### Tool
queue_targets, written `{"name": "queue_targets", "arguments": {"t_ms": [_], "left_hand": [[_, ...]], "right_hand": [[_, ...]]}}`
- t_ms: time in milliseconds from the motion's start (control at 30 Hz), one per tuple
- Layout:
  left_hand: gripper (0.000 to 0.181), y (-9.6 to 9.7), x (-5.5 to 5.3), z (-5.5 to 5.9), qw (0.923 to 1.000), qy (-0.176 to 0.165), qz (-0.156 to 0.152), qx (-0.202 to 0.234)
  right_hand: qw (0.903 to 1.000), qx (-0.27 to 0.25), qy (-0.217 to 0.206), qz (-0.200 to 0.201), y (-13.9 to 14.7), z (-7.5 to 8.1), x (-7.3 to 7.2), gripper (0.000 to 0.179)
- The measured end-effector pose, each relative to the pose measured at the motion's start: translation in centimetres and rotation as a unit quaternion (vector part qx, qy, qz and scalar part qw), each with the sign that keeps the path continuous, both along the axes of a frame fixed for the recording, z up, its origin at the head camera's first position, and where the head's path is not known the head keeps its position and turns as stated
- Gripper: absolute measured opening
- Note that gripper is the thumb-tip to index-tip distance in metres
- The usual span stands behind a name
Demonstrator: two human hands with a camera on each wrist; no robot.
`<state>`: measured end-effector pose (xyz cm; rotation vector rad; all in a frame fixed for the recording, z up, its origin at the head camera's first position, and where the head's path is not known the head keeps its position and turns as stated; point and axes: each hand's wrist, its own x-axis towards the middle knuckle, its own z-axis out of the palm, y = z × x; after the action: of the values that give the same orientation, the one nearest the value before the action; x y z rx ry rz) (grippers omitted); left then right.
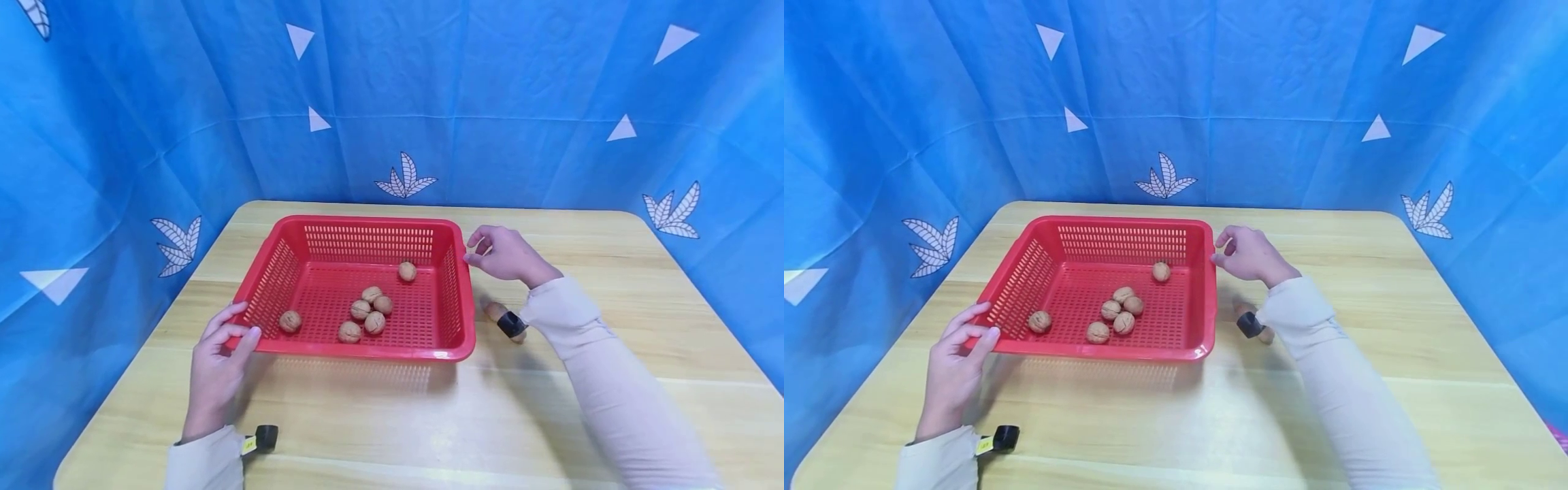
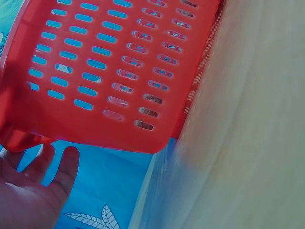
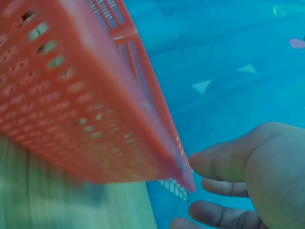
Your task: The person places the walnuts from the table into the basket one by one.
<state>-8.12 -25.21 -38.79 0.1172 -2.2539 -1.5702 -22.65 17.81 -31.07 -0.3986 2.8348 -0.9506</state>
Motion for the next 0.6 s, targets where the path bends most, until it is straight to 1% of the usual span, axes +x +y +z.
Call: {"name": "queue_targets", "arguments": {"t_ms": [133,333,467,600], "left_hand": [[0.021,0.0,-0.1,0.0,1.0,-0.004,0.004,-0.001],[0.021,0.1,-0.3,0.0,1.0,0.005,-0.001,0.004],[0.021,0.0,-0.3,-0.1,1.0,0.003,-0.001,0.004],[0.02,-0.1,-0.2,-0.2,1.0,-0.002,0.002,-0.003]], "right_hand": [[1.0,0.008,-0.003,0.0,0.9,-0.7,0.1,0.027],[0.9995,0.027,-0.017,0.003,2.1,-1.9,0.3,0.031],[0.9987,0.034,-0.035,0.016,2.8,-3.0,0.5,0.032],[0.9979,0.04,-0.041,0.032,3.4,-4.1,0.6,0.031]]}}
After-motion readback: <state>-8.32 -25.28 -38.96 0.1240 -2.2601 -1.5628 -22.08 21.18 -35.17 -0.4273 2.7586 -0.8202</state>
